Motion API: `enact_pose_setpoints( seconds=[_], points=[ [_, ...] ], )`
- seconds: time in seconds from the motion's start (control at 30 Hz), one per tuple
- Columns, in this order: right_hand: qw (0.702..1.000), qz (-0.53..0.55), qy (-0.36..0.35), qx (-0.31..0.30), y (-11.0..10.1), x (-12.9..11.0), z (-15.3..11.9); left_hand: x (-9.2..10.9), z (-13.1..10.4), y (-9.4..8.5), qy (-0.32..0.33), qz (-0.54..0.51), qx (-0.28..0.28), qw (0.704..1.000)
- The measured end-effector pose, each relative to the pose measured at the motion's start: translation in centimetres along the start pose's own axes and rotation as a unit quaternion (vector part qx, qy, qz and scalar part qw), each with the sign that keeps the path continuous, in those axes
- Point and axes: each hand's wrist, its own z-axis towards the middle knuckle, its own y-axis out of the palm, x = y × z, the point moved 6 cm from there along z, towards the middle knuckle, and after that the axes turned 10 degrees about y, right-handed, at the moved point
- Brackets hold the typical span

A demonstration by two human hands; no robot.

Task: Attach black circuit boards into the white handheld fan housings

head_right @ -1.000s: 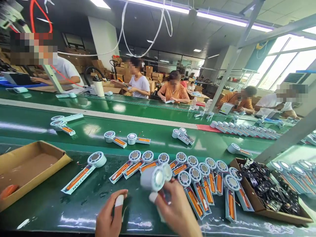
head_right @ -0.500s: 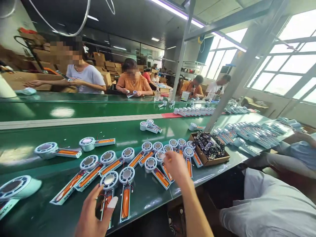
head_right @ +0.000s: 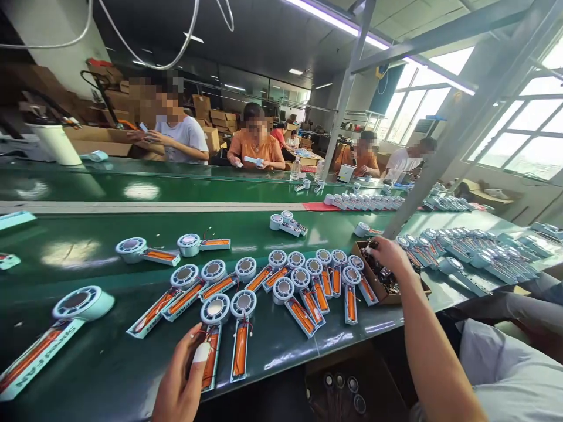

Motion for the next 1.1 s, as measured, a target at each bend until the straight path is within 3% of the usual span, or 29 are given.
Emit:
enact_pose_setpoints(
  seconds=[0.17, 0.23, 0.3, 0.37, 0.47, 0.57, 0.67, 0.73, 0.8, 0.9, 0.97, 1.1],
  points=[
    [0.976, 0.104, 0.081, 0.174, -5.8, -0.2, -0.2, 2.0, -0.3, -0.8, -0.063, -0.049, -0.004, 0.997],
    [0.955, 0.162, 0.090, 0.230, -6.5, -2.3, -2.7, 2.5, -0.4, -1.1, -0.093, -0.059, -0.001, 0.994],
    [0.943, 0.235, 0.052, 0.229, -5.6, -6.0, -7.1, 3.2, -0.6, -1.5, -0.109, -0.051, 0.001, 0.993],
    [0.910, 0.383, -0.029, 0.155, -3.1, -10.8, -12.9, 4.3, -0.9, -2.3, -0.094, -0.009, 0.015, 0.995],
    [0.853, 0.485, -0.188, -0.043, 2.2, -19.1, -22.6, 6.0, -1.8, -3.3, -0.071, 0.010, 0.024, 0.997],
    [0.774, 0.505, -0.352, -0.150, 5.4, -25.0, -30.2, 5.6, -3.0, -3.5, -0.160, -0.136, 0.020, 0.977],
    [0.722, 0.461, -0.459, -0.237, 6.9, -27.3, -33.7, 4.2, -3.9, -4.1, -0.261, -0.261, 0.065, 0.927],
    [0.742, 0.423, -0.448, -0.265, 7.9, -27.3, -33.6, 3.5, -4.0, -4.8, -0.274, -0.248, 0.092, 0.925],
    [0.808, 0.392, -0.376, -0.227, 8.9, -26.5, -32.2, 3.4, -3.8, -5.4, -0.248, -0.181, 0.096, 0.947],
    [0.897, 0.304, -0.291, -0.138, 10.5, -25.7, -30.5, 3.8, -3.7, -4.7, -0.203, -0.091, 0.041, 0.974],
    [0.910, 0.252, -0.296, -0.141, 11.6, -26.1, -30.4, 4.0, -3.9, -3.5, -0.191, -0.075, 0.005, 0.979],
    [0.892, 0.279, -0.297, -0.193, 12.2, -26.7, -30.2, 3.3, -4.7, -1.6, -0.236, -0.138, 0.006, 0.962]
  ],
)
